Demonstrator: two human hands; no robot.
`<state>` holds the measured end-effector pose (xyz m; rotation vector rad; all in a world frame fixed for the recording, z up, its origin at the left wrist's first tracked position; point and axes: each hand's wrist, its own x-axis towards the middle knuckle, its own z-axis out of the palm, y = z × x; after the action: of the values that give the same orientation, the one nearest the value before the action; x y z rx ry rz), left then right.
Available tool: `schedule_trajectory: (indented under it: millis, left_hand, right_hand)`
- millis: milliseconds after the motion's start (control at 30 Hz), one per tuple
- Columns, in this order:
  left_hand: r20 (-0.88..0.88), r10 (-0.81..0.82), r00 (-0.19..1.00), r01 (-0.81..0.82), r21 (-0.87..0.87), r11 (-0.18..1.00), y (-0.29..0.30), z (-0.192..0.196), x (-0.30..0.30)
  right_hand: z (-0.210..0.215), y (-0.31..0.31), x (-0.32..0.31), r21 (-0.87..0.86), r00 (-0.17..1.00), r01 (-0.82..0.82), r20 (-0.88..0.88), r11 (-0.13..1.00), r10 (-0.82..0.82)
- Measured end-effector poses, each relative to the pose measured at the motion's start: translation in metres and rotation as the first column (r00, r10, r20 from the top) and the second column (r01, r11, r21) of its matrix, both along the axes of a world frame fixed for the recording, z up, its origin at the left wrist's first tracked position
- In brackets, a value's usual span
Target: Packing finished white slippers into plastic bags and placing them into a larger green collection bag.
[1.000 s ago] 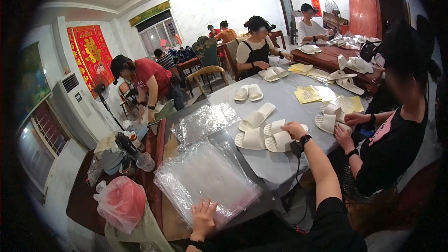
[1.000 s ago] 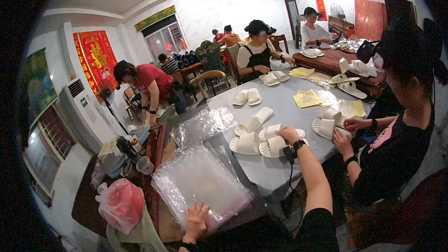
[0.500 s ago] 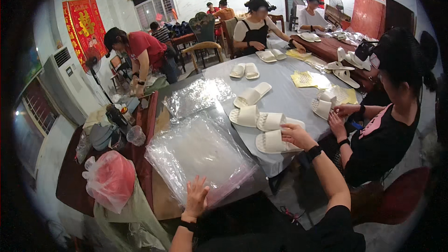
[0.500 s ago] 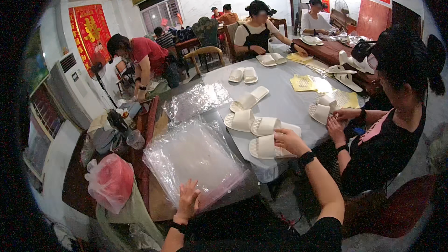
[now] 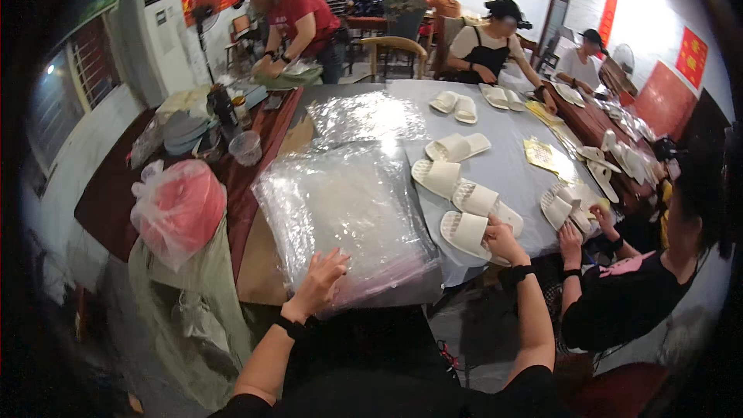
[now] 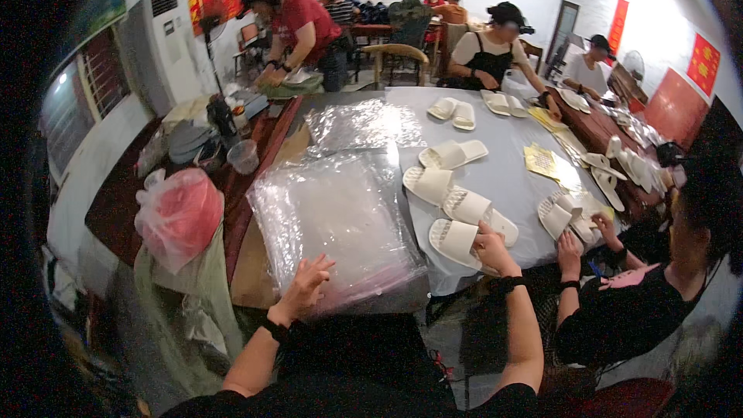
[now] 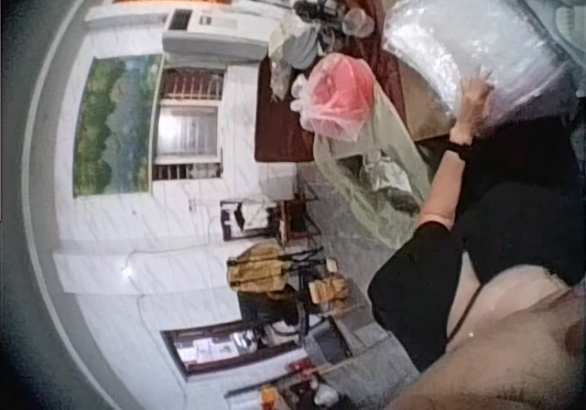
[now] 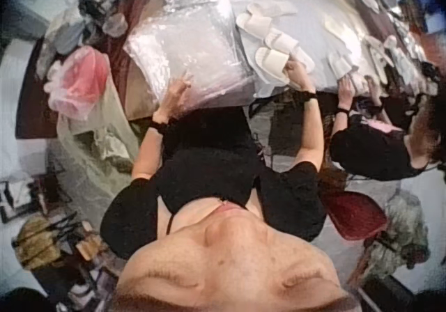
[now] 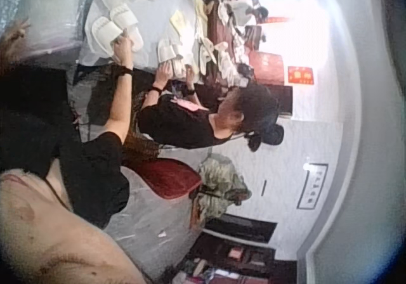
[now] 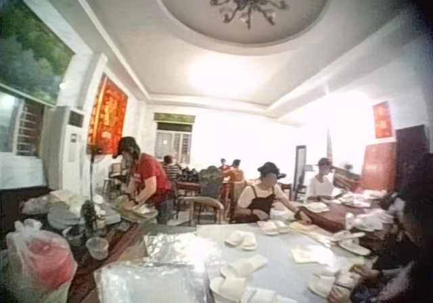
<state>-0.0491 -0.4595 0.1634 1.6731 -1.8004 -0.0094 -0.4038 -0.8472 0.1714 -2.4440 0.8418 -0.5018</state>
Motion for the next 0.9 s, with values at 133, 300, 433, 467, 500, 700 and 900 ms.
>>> schedule_trajectory:
  millis: [133, 300, 433, 467, 500, 700, 900]
  left_hand:
    - [0.027, -0.078, 0.997, 0.078, -0.026, 0.997, 0.001, 0.009, 0.004]
    - [0.109, -0.106, 0.988, 0.112, -0.049, 0.993, -0.001, 0.009, 0.003]
    - [0.277, 0.000, 0.961, -0.028, 0.098, 0.995, -0.001, 0.014, -0.014]
    - [0.275, 0.002, 0.961, -0.031, 0.102, 0.994, 0.000, 0.014, -0.017]
    - [0.297, 0.043, 0.954, -0.093, 0.156, 0.983, -0.001, 0.013, -0.018]
    - [0.292, 0.103, 0.951, -0.175, 0.234, 0.956, -0.011, 0.026, -0.019]
    - [0.032, 0.142, 0.989, -0.144, 0.124, 0.982, -0.022, 0.041, -0.025]
  right_hand:
    - [0.005, 0.016, 0.029, -0.181, 0.987, -0.030, 0.153, 0.983, 0.058]
    - [0.001, 0.014, 0.019, -0.016, 0.988, 0.103, 0.115, 0.995, -0.101]
    - [0.016, 0.034, 0.004, -0.039, 0.934, 0.141, 0.338, 0.989, -0.120]
    - [0.031, 0.048, 0.004, 0.068, 0.876, 0.111, 0.465, 0.992, -0.130]
    - [0.047, 0.061, 0.000, 0.239, 0.866, 0.082, 0.463, 0.968, -0.188]
    - [0.111, 0.150, -0.001, 0.400, 0.847, -0.254, 0.532, 0.881, 0.003]
    - [0.121, 0.209, 0.031, 0.154, 0.807, -0.582, 0.230, 0.798, 0.544]
